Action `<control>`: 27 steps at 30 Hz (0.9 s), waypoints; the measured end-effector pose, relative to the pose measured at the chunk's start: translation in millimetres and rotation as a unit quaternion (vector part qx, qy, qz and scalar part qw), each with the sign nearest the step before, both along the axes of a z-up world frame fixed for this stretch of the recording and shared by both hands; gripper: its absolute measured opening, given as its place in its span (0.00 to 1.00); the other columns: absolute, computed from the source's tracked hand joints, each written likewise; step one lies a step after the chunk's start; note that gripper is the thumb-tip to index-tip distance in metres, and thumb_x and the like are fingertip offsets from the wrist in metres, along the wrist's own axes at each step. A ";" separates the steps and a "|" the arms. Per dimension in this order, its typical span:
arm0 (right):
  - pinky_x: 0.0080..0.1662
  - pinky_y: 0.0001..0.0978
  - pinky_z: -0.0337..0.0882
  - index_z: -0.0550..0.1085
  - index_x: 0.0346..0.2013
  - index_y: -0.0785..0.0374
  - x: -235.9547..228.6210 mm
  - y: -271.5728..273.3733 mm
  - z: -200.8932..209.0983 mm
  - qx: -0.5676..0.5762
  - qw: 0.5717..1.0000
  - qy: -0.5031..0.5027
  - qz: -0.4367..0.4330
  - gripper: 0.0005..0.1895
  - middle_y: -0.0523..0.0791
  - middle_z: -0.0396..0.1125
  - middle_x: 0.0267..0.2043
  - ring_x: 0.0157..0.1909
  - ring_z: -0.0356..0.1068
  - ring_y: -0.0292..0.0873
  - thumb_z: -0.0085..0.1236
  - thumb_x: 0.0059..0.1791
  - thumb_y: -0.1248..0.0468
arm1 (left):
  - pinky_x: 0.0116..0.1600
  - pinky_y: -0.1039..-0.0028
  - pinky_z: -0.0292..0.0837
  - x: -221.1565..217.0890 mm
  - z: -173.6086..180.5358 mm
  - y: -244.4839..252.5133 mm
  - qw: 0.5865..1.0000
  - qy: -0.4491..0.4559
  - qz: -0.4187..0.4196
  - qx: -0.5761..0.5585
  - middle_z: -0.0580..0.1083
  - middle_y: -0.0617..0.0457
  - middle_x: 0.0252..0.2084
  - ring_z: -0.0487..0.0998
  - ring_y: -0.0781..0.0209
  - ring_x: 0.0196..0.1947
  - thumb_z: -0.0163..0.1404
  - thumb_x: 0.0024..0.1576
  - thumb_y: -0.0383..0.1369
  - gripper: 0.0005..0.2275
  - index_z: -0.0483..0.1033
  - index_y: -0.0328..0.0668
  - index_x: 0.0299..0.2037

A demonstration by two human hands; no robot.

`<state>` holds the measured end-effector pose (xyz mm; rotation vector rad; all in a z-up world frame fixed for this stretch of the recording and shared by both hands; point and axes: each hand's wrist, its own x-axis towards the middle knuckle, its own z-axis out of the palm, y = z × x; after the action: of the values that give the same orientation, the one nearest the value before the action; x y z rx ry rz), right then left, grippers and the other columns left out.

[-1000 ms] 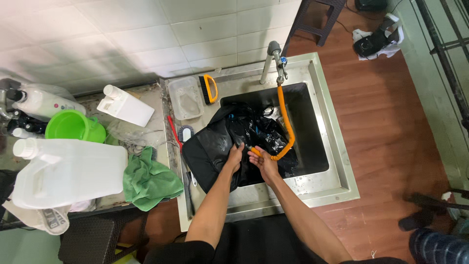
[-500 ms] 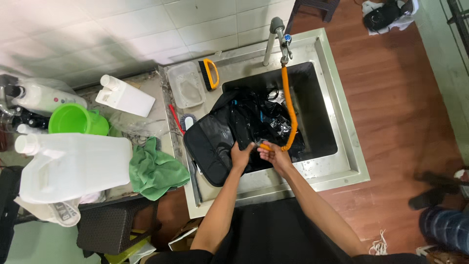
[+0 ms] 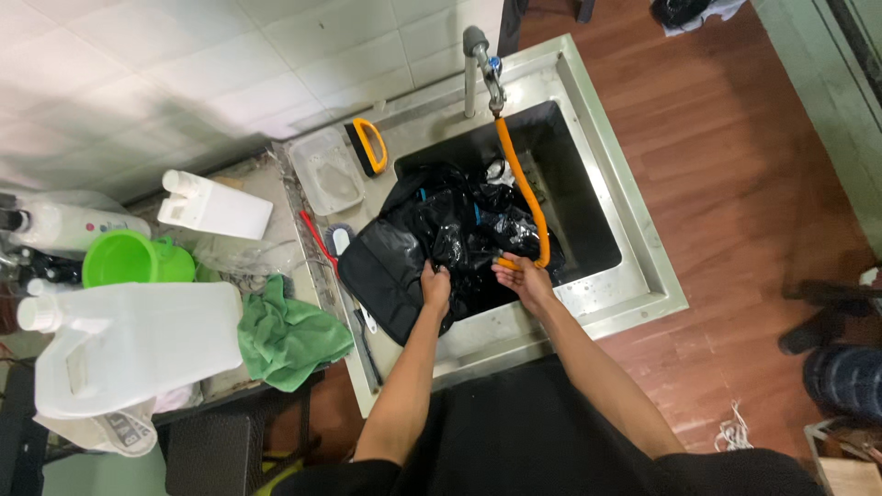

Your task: The person cleans a black bag in a sink by applying soap with a small brush, scrubbing the interior and exterior surfaces, and rinsing it with water from a faucet.

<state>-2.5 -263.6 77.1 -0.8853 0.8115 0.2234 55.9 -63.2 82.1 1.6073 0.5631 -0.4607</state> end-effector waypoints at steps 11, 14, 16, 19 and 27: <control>0.47 0.44 0.82 0.76 0.59 0.69 -1.9 -7.2 34.0 -0.008 0.999 0.014 0.048 0.24 0.66 0.74 0.46 0.40 0.81 0.55 0.46 0.53 0.59 | 0.68 0.50 0.68 -3.0 -1.1 14.7 0.997 0.057 0.000 -0.053 0.68 0.35 0.68 0.66 0.41 0.70 0.71 0.52 0.48 0.41 0.66 0.35 0.71; 0.45 0.44 0.82 0.75 0.59 0.69 -0.1 -7.7 27.6 -0.038 0.998 0.029 0.033 0.24 0.66 0.74 0.46 0.40 0.81 0.54 0.44 0.54 0.61 | 0.64 0.52 0.72 -5.5 -37.4 23.5 0.996 0.071 0.043 -0.029 0.71 0.38 0.66 0.70 0.46 0.67 0.73 0.47 0.45 0.40 0.70 0.34 0.68; 0.45 0.43 0.82 0.75 0.60 0.69 2.0 -14.7 17.6 -0.051 0.998 0.031 0.016 0.24 0.66 0.75 0.45 0.39 0.81 0.54 0.44 0.53 0.60 | 0.63 0.47 0.71 -9.3 -19.6 24.8 0.994 0.072 0.069 -0.053 0.69 0.32 0.66 0.70 0.42 0.67 0.74 0.46 0.42 0.43 0.65 0.28 0.68; 0.44 0.42 0.82 0.74 0.59 0.69 -1.7 -26.4 7.8 -0.079 0.996 0.038 0.005 0.24 0.64 0.75 0.44 0.38 0.81 0.53 0.44 0.53 0.59 | 0.60 0.46 0.73 -22.0 -14.9 28.7 0.988 0.048 0.095 -0.111 0.70 0.31 0.64 0.72 0.41 0.64 0.73 0.47 0.37 0.39 0.67 0.26 0.66; 0.45 0.42 0.81 0.76 0.57 0.70 1.5 -44.2 54.9 -0.069 0.994 0.062 0.056 0.26 0.64 0.75 0.43 0.40 0.80 0.54 0.44 0.49 0.59 | 0.73 0.43 0.56 -46.1 -14.5 77.6 0.995 0.054 0.012 -0.081 0.60 0.35 0.74 0.56 0.38 0.75 0.69 0.55 0.48 0.43 0.59 0.28 0.72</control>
<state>-0.9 -307.8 131.9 -1.0566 0.9013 0.3249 9.8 14.5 67.6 1.4255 0.6094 -0.5630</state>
